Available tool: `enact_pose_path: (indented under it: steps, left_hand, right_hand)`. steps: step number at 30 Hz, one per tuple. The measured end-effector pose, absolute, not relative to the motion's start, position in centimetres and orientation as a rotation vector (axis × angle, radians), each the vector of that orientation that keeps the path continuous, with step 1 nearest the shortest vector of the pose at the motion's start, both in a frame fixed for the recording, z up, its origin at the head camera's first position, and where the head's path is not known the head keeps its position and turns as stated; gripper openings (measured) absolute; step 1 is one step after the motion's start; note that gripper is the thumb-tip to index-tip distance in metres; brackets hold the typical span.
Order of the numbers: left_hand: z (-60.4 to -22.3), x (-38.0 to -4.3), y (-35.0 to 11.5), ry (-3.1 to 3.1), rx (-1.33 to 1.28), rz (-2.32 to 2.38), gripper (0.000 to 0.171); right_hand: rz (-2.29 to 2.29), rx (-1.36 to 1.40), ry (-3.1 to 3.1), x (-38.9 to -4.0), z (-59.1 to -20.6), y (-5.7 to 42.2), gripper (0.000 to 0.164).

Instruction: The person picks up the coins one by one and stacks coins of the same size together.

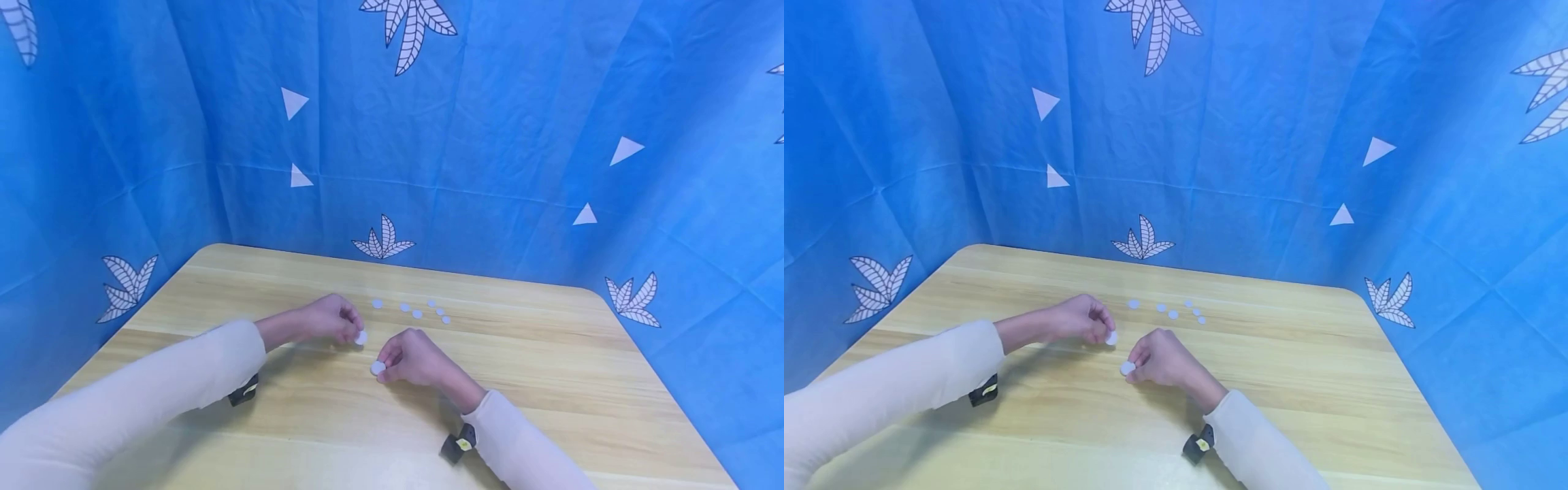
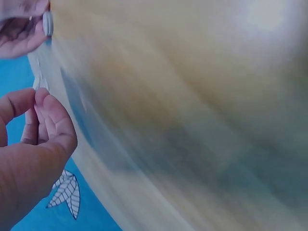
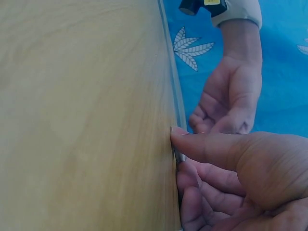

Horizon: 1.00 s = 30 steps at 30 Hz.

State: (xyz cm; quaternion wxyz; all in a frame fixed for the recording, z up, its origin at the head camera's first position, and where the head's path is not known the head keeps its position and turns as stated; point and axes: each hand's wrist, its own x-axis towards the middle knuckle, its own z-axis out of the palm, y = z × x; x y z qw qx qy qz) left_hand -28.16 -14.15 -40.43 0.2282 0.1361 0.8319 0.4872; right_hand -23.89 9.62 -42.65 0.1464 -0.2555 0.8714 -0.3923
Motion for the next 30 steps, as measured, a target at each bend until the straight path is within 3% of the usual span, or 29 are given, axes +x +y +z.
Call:
enact_pose_path:
  steps: [17, 30]
  left_hand:
    - [-41.1, -24.3, -12.5, 2.184, 0.248, 1.489, 0.02]
    - [-41.3, -23.6, -11.2, 2.172, 0.195, 1.475, 0.016]
  right_hand:
    - [-1.104, -0.773, 2.52, -24.1, -43.0, 9.7, 0.02]
    - [-1.108, -0.805, 2.518, -24.0, -42.7, 9.6, 0.021]
